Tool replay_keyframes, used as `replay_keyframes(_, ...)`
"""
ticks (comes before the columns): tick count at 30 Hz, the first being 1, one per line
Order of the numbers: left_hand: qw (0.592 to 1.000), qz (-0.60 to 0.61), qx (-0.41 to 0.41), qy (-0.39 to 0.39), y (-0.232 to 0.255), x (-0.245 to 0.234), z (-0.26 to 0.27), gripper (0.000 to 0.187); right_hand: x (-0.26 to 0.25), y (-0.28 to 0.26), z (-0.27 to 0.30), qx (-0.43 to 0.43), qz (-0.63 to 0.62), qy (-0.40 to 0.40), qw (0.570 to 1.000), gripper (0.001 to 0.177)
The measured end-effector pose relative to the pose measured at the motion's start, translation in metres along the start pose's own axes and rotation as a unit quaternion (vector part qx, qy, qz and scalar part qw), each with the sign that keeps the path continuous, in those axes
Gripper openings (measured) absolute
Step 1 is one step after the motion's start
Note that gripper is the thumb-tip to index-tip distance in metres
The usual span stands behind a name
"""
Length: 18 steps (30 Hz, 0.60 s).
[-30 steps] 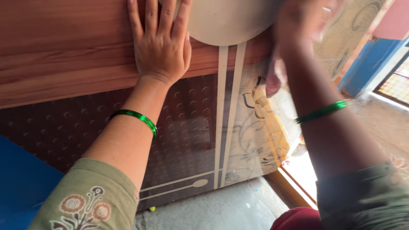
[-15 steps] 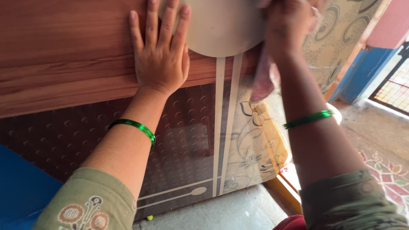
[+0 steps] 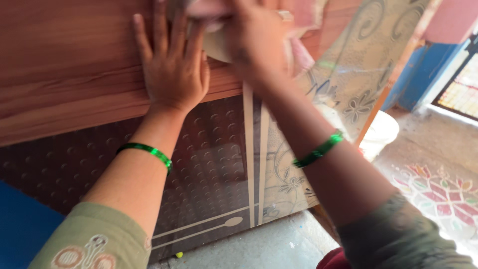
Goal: The person is using a pink cloth to wipe a brown and white patterned door surface, applying circular and lateral cleaning motions with one hand while using the other for stability.
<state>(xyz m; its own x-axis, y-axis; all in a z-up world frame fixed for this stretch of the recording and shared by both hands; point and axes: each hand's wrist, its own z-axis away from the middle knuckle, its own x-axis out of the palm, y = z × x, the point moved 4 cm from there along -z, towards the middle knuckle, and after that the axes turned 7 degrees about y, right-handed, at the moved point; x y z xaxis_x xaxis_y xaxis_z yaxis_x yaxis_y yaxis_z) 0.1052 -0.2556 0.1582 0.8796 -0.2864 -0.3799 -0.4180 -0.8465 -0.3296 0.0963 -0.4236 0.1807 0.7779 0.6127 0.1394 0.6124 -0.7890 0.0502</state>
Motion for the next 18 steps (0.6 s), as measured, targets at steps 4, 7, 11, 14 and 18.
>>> replay_keyframes(4, 1.000, 0.023, -0.012, -0.017, 0.006, -0.010, -0.003, 0.055, -0.011, -0.011, -0.003, -0.100, 0.040, 0.046, 0.993, 0.019)
replay_keyframes(7, 0.997, 0.057, -0.043, -0.035, 0.009, -0.014, -0.007, 0.060, 0.011, 0.084, 0.010, 0.012, 0.171, -0.058, 0.983, 0.011)
replay_keyframes(11, 0.997, 0.046, -0.045, -0.042, 0.009, -0.019, -0.006, 0.060, -0.040, 0.226, 0.043, 0.094, 0.229, -0.040, 0.968, 0.024)
replay_keyframes(14, 0.997, 0.040, -0.049, -0.049, 0.009, -0.017, -0.006, 0.061, -0.086, 0.280, 0.058, 0.289, 0.163, 0.012, 0.943, 0.020)
replay_keyframes(18, 0.997, 0.048, -0.047, -0.042, 0.009, -0.016, -0.007, 0.060, -0.101, 0.254, 0.060, 0.047, 0.225, 0.122, 0.965, 0.022)
